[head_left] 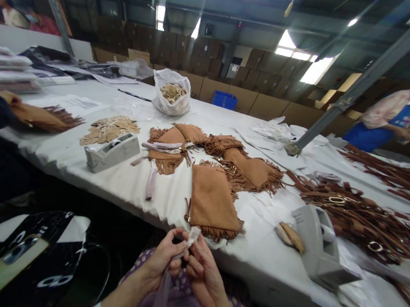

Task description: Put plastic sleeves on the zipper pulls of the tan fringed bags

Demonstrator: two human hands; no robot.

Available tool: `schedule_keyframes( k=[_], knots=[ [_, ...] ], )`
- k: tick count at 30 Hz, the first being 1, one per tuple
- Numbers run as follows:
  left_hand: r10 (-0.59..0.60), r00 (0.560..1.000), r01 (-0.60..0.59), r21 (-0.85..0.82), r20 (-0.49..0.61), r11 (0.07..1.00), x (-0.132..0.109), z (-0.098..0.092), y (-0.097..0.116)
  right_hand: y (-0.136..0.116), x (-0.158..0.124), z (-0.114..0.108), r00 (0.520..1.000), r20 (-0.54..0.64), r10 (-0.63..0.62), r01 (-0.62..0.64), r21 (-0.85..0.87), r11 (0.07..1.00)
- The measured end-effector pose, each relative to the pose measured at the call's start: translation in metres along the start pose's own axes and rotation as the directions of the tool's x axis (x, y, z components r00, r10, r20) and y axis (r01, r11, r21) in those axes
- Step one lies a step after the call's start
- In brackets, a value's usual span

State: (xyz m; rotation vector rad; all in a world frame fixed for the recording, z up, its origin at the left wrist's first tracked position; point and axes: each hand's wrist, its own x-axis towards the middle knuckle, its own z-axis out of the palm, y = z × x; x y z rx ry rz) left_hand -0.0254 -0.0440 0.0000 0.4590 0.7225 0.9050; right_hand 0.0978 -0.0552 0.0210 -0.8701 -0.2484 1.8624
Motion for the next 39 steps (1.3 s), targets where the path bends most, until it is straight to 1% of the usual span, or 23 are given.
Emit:
schedule_keyframes(
  k=[2, 3, 5, 7, 8, 10, 11, 13, 15, 18, 21, 24, 26, 27, 29, 31, 32, 33, 34, 35, 37, 38, 39],
  knots=[
    [-0.102, 0.990, 0.109, -0.064, 0.101, 0.992, 0.001, -0.005, 0.002, -0.003, 0.002, 0.000, 1.000, 0.022, 0.008, -0.008, -0.012, 1.000],
    [-0.121, 0.985, 0.130, -0.062, 0.126, 0.990, 0.002, -0.007, 0.003, -0.004, 0.004, -0.002, 1.000, 0.027, 0.009, -0.008, -0.069, 0.998],
    [-0.084, 0.991, 0.083, 0.017, 0.104, 0.996, 0.002, -0.012, 0.004, -0.008, 0.006, -0.007, 1.000, -0.006, -0.020, 0.018, -0.292, 0.956],
    [0.008, 0.999, -0.014, 0.179, 0.035, 0.984, 0.002, -0.015, 0.005, -0.014, 0.007, -0.014, 0.979, -0.094, -0.179, 0.095, -0.566, 0.819],
    [0.046, 0.999, -0.046, 0.262, 0.007, 0.964, 0.001, -0.016, 0.006, -0.018, 0.007, -0.018, 0.947, -0.128, -0.294, 0.133, -0.678, 0.723],
    [0.057, 0.998, -0.047, 0.359, -0.018, 0.932, 0.000, -0.018, 0.010, -0.027, 0.005, -0.025, 0.851, -0.148, -0.504, 0.182, -0.817, 0.547],
    [0.030, 0.999, -0.020, 0.369, -0.021, 0.929, 0.001, -0.018, 0.011, -0.031, 0.004, -0.027, 0.810, -0.137, -0.570, 0.192, -0.857, 0.479],
    [-0.051, 0.999, 0.054, 0.361, -0.020, 0.931, 0.004, -0.017, 0.013, -0.037, 0.003, -0.028, 0.761, -0.091, -0.642, 0.193, -0.914, 0.358],
    [-0.114, 0.993, 0.112, 0.381, -0.018, 0.918, 0.010, -0.015, 0.013, -0.039, 0.002, -0.026, 0.729, -0.014, -0.684, 0.195, -0.954, 0.227],
    [-0.130, 0.990, 0.140, 0.406, -0.054, 0.903, 0.022, -0.010, 0.011, -0.035, 0.002, -0.023, 0.693, 0.124, -0.711, 0.238, -0.969, 0.063],
    [-0.052, 0.988, 0.107, 0.409, -0.144, 0.906, 0.031, -0.006, 0.009, -0.029, 0.001, -0.025, 0.651, 0.201, -0.731, 0.280, -0.960, -0.015],
    [0.046, 0.982, 0.047, 0.470, -0.185, 0.881, 0.031, -0.005, 0.008, -0.029, 0.000, -0.027, 0.619, 0.218, -0.754, 0.293, -0.956, -0.036],
    [0.160, 0.972, -0.028, 0.594, -0.171, 0.804, 0.026, -0.006, 0.010, -0.033, 0.002, -0.027, 0.596, 0.239, -0.767, 0.300, -0.952, -0.064],
    [0.229, 0.964, -0.076, 0.680, -0.138, 0.729, 0.022, -0.007, 0.012, -0.035, 0.004, -0.026, 0.579, 0.262, -0.772, 0.306, -0.947, -0.091],
    [0.336, 0.941, -0.161, 0.830, -0.034, 0.534, 0.015, -0.011, 0.018, -0.040, 0.012, -0.023, 0.545, 0.334, -0.769, 0.323, -0.930, -0.175],
    [0.411, 0.911, -0.207, 0.899, 0.033, 0.387, 0.011, -0.014, 0.029, -0.042, 0.022, -0.021, 0.541, 0.409, -0.735, 0.325, -0.908, -0.265],
    [0.451, 0.892, -0.211, 0.910, 0.029, 0.358, 0.011, -0.015, 0.035, -0.042, 0.027, -0.022, 0.556, 0.433, -0.710, 0.315, -0.900, -0.303],
    [0.486, 0.874, -0.204, 0.904, -0.005, 0.376, 0.013, -0.015, 0.042, -0.040, 0.032, -0.023, 0.575, 0.447, -0.685, 0.297, -0.894, -0.335],
    [0.504, 0.861, -0.195, 0.871, -0.068, 0.450, 0.016, -0.014, 0.048, -0.039, 0.037, -0.025, 0.593, 0.453, -0.666, 0.273, -0.891, -0.363],
    [0.482, 0.865, -0.188, 0.799, -0.141, 0.571, 0.021, -0.012, 0.053, -0.036, 0.041, -0.028, 0.604, 0.454, -0.655, 0.248, -0.888, -0.388],
    [0.323, 0.915, -0.156, 0.527, -0.242, 0.836, 0.033, -0.007, 0.059, -0.033, 0.046, -0.033, 0.603, 0.459, -0.652, 0.209, -0.880, -0.426],
    [0.237, 0.939, -0.134, 0.371, -0.250, 0.919, 0.039, -0.004, 0.060, -0.032, 0.047, -0.035, 0.598, 0.466, -0.652, 0.204, -0.875, -0.439],
    [0.179, 0.952, -0.116, 0.249, -0.248, 0.962, 0.044, -0.001, 0.059, -0.031, 0.048, -0.037, 0.594, 0.474, -0.650, 0.207, -0.871, -0.446]
  ],
)
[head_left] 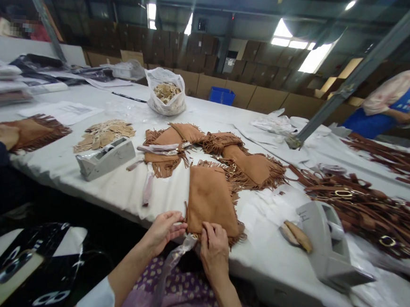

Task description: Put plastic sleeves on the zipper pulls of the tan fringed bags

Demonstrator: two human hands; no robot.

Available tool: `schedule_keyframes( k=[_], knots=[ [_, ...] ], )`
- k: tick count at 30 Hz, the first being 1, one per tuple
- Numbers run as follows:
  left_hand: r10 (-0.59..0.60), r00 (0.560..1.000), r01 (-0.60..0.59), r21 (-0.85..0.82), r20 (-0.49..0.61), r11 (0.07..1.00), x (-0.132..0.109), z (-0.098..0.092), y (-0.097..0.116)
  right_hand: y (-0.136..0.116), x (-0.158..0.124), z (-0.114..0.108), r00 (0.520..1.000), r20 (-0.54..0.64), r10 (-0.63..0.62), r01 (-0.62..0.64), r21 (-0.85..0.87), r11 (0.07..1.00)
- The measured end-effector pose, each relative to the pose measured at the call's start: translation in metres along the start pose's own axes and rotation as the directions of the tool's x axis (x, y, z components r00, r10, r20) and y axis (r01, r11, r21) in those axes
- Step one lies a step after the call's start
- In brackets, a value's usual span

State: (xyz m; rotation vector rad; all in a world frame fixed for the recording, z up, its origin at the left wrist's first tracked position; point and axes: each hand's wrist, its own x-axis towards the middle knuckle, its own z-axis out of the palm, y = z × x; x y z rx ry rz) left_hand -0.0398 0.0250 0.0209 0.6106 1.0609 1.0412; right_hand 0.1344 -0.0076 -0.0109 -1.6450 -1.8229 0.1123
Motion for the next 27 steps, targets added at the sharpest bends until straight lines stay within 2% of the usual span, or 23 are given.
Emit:
schedule_keyframes(
  k=[1, 3, 5, 10, 12, 14, 16, 18, 20, 23, 27],
  knots=[
    [-0.029, 1.000, 0.029, -0.063, 0.007, 0.998, 0.003, 0.004, -0.001, 0.001, -0.001, 0.000, 1.000, -0.002, -0.009, 0.009, 0.003, 1.000],
    [-0.026, 0.999, 0.024, -0.054, -0.027, 0.998, 0.007, 0.009, -0.005, 0.002, -0.001, -0.001, 1.000, -0.008, -0.026, 0.027, 0.011, 1.000],
    [0.003, 0.999, -0.002, 0.038, -0.033, 0.999, 0.010, 0.011, -0.008, 0.002, 0.000, -0.002, 0.999, -0.014, -0.033, 0.033, 0.008, 0.999],
    [0.036, 0.993, -0.069, 0.300, 0.112, 0.951, 0.016, 0.009, -0.009, 0.001, 0.000, -0.003, 0.999, -0.001, -0.035, 0.035, -0.009, 0.999],
    [0.061, 0.992, -0.094, 0.342, 0.108, 0.935, 0.017, 0.008, -0.008, 0.001, 0.000, -0.003, 0.999, -0.007, -0.045, 0.045, -0.009, 0.999],
    [0.141, 0.986, -0.166, 0.375, 0.094, 0.912, 0.016, 0.008, -0.007, 0.002, 0.000, -0.003, 0.999, -0.009, -0.045, 0.045, -0.005, 0.999],
    [0.281, 0.954, -0.299, 0.440, 0.106, 0.847, 0.013, 0.008, -0.006, 0.002, -0.001, -0.004, 0.999, -0.001, -0.035, 0.035, 0.006, 0.999],
    [0.384, 0.905, -0.422, 0.494, 0.182, 0.761, 0.009, 0.010, -0.003, 0.001, -0.001, -0.005, 1.000, 0.012, -0.021, 0.021, 0.030, 0.999],
    [0.396, 0.874, -0.486, 0.510, 0.282, 0.709, 0.007, 0.013, -0.001, 0.001, 0.000, -0.006, 1.000, 0.026, -0.001, -0.001, 0.069, 0.998],
    [0.395, 0.838, -0.545, 0.532, 0.377, 0.649, 0.005, 0.020, 0.001, 0.003, 0.002, -0.010, 0.998, 0.043, 0.055, -0.062, 0.166, 0.984],
    [0.415, 0.787, -0.616, 0.605, 0.456, 0.504, 0.005, 0.027, -0.002, 0.008, 0.003, -0.018, 0.989, 0.048, 0.137, -0.145, 0.424, 0.894]
  ],
)
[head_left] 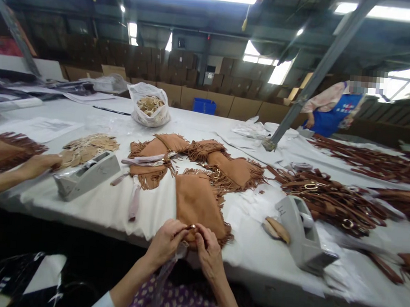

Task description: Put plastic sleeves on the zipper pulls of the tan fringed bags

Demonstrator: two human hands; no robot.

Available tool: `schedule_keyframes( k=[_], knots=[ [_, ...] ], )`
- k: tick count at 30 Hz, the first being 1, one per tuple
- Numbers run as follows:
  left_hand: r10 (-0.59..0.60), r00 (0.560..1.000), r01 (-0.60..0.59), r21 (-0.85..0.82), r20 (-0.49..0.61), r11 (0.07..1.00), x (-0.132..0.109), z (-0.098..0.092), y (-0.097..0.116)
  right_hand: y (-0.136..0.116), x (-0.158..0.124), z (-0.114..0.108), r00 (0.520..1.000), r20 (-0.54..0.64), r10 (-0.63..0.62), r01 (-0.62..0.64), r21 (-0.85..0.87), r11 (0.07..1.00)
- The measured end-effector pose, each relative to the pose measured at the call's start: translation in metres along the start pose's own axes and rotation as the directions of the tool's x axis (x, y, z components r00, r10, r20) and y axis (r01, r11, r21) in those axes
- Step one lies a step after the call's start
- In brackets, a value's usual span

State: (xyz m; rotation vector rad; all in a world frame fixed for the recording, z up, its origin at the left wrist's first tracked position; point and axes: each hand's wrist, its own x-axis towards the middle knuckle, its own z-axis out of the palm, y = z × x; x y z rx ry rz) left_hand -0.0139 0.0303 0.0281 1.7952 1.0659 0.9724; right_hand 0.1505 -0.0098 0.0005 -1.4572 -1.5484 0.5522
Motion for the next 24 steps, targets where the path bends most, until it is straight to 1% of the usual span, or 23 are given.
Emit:
schedule_keyframes(
  k=[2, 5, 7, 9, 11, 13, 14, 15, 16, 17, 18, 19, 21, 22, 24],
  knots=[
    [0.031, 0.999, -0.034, 0.107, 0.032, 0.994, -0.001, 0.003, 0.000, 0.000, -0.001, -0.004, 1.000, -0.011, 0.026, -0.024, 0.104, 0.994],
    [0.084, 0.989, -0.110, 0.216, 0.125, 0.970, -0.002, 0.007, -0.001, -0.003, -0.003, -0.006, 0.997, -0.043, 0.067, -0.060, 0.154, 0.986],
    [0.107, 0.978, -0.144, 0.203, 0.180, 0.969, -0.002, 0.010, -0.003, -0.005, -0.004, -0.004, 0.992, -0.067, 0.103, -0.089, 0.182, 0.979],
    [0.099, 0.975, -0.129, 0.142, 0.200, 0.981, -0.004, 0.014, -0.007, -0.006, -0.005, -0.001, 0.990, -0.073, 0.124, -0.106, 0.212, 0.972],
    [0.063, 0.986, -0.075, 0.072, 0.156, 0.995, -0.005, 0.020, -0.014, -0.006, -0.005, 0.001, 0.989, -0.065, 0.132, -0.113, 0.237, 0.965],
    [-0.001, 0.998, 0.000, 0.013, 0.059, 1.000, -0.005, 0.026, -0.022, -0.001, -0.004, -0.003, 0.981, -0.068, 0.182, -0.154, 0.297, 0.942],
    [-0.041, 0.999, 0.042, -0.013, 0.017, 0.999, -0.005, 0.028, -0.026, 0.003, -0.003, -0.009, 0.967, -0.100, 0.236, -0.192, 0.330, 0.924],
    [-0.082, 0.997, 0.082, -0.037, -0.015, 0.996, -0.005, 0.031, -0.029, 0.008, 0.000, -0.019, 0.940, -0.154, 0.303, -0.236, 0.346, 0.908],
    [-0.117, 0.993, 0.115, -0.057, -0.033, 0.992, -0.004, 0.032, -0.031, 0.013, 0.004, -0.031, 0.900, -0.232, 0.370, -0.284, 0.334, 0.899],
    [-0.143, 0.989, 0.139, -0.074, -0.043, 0.987, -0.003, 0.034, -0.033, 0.019, 0.009, -0.045, 0.849, -0.321, 0.419, -0.336, 0.285, 0.898],
    [-0.158, 0.986, 0.154, -0.088, -0.048, 0.984, -0.003, 0.035, -0.033, 0.026, 0.014, -0.061, 0.804, -0.403, 0.437, -0.393, 0.192, 0.899],
    [-0.163, 0.985, 0.158, -0.098, -0.053, 0.983, -0.002, 0.035, -0.033, 0.031, 0.020, -0.077, 0.778, -0.457, 0.430, -0.453, 0.066, 0.889],
    [-0.160, 0.985, 0.153, -0.107, -0.060, 0.982, -0.002, 0.036, -0.031, 0.042, 0.033, -0.102, 0.781, -0.457, 0.426, -0.554, -0.190, 0.810],
    [-0.158, 0.986, 0.151, -0.104, -0.060, 0.983, -0.002, 0.037, -0.030, 0.046, 0.038, -0.110, 0.784, -0.437, 0.440, -0.584, -0.280, 0.762],
    [-0.154, 0.985, 0.147, -0.093, -0.074, 0.985, -0.003, 0.038, -0.030, 0.054, 0.047, -0.116, 0.780, -0.401, 0.480, -0.617, -0.364, 0.698]
  ],
)
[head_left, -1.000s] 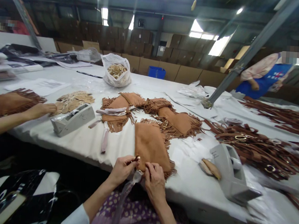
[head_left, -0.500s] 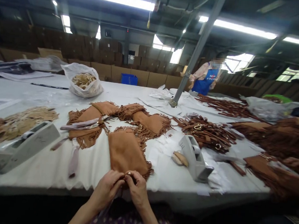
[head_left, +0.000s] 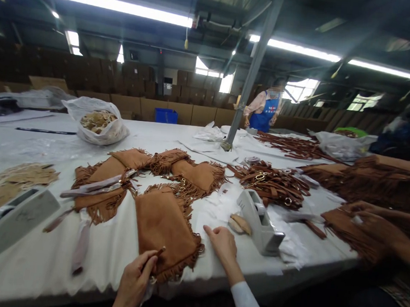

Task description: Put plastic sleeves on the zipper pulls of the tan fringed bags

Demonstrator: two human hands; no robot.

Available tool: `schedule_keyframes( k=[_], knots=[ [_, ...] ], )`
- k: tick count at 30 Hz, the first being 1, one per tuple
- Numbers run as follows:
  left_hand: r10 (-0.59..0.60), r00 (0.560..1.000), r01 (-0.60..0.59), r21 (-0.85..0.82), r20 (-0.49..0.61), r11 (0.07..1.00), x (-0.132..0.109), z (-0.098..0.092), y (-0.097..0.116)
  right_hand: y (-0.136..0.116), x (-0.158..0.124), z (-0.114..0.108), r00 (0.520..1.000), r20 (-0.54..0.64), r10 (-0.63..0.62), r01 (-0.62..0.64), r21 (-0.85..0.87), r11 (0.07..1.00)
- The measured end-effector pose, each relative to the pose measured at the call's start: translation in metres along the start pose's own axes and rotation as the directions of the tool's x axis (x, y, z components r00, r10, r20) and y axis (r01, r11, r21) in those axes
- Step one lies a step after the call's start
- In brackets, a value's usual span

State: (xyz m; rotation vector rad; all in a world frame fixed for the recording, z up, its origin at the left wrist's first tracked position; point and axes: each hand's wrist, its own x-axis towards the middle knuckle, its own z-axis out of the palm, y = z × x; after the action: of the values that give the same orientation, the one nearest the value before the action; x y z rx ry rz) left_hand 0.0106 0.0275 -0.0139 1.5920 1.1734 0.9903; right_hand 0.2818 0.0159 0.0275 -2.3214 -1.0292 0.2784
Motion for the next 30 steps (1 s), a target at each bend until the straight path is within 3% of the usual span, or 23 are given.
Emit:
schedule_keyframes(
  k=[6, 11, 23, 30],
  knots=[
    [0.045, 0.998, -0.046, 0.031, 0.054, 0.998, 0.002, 0.000, -0.016, 0.006, 0.013, 0.017, 0.997, 0.076, -0.030, 0.030, 0.004, 1.000],
    [0.028, 0.997, -0.030, 0.023, 0.070, 0.999, 0.004, -0.002, -0.027, 0.022, 0.017, 0.015, 0.994, 0.041, -0.097, 0.094, 0.056, 0.994],
    [-0.009, 0.998, 0.010, -0.007, 0.067, 1.000, 0.006, -0.003, -0.019, 0.032, 0.021, 0.013, 0.986, -0.089, -0.138, 0.147, 0.099, 0.984],
    [-0.011, 0.996, 0.011, -0.001, 0.087, 1.000, 0.006, -0.004, -0.021, 0.034, 0.020, 0.017, 0.980, -0.103, -0.168, 0.181, 0.137, 0.974]
  ],
)
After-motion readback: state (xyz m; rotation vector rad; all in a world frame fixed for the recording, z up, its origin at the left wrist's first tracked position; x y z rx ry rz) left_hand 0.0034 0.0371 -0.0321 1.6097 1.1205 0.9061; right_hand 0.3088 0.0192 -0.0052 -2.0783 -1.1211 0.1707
